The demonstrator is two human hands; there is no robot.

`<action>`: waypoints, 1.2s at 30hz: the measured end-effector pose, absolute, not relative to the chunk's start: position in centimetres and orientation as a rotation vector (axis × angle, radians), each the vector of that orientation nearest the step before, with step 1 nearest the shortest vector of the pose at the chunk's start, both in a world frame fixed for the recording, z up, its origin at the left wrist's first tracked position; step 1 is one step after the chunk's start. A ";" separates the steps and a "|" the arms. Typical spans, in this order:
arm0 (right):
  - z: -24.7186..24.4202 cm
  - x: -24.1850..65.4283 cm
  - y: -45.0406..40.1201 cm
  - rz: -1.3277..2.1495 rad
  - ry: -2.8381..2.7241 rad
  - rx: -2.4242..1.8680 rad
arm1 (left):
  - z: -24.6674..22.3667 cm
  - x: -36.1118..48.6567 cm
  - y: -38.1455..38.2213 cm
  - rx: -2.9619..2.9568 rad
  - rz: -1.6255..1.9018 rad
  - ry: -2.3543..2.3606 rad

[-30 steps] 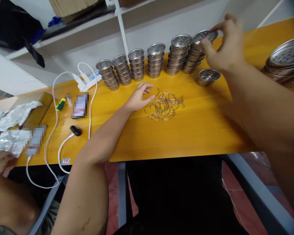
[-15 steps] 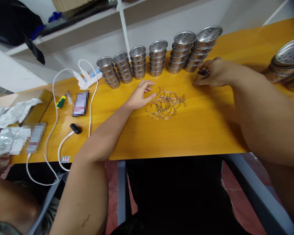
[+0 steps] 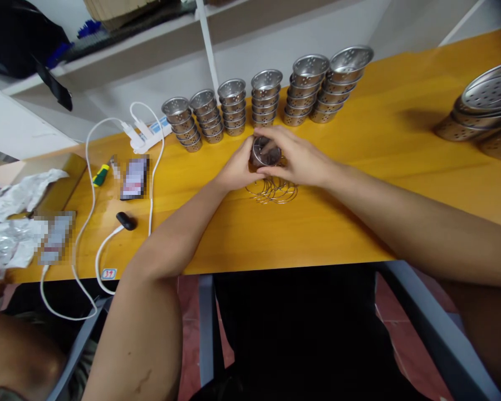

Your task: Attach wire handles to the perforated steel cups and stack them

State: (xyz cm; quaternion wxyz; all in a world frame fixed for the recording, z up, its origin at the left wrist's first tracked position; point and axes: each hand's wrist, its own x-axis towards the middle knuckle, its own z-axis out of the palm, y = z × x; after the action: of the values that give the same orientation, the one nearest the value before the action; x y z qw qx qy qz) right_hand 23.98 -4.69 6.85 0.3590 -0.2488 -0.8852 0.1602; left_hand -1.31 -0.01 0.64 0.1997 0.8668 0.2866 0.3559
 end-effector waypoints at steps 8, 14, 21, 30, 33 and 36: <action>7.1 24.1 -5.4 0.427 -2.015 -0.862 | 1.4 -1.9 0.3 2.493 1.106 0.822; 6.1 22.2 -5.3 0.724 -1.971 -0.770 | 1.9 -1.9 0.2 2.621 1.075 0.749; 6.7 21.5 -6.4 1.339 -1.845 -0.737 | 1.4 -2.6 0.8 2.562 1.006 0.861; 7.3 22.1 -5.6 1.034 -1.810 -0.793 | 2.4 -2.2 0.1 2.570 1.027 0.790; 7.4 22.5 -5.4 0.928 -1.874 -0.817 | 2.9 -2.1 -0.4 2.550 0.957 0.895; 7.2 22.7 -5.3 0.856 -1.950 -0.805 | 2.9 -2.0 -0.7 2.544 0.924 0.933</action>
State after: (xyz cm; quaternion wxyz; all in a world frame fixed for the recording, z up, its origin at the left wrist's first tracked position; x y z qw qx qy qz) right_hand 22.68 -5.30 7.19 0.4190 -0.3210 -0.7778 0.3412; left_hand -1.98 -0.72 2.94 0.1388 0.8799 0.3228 0.3197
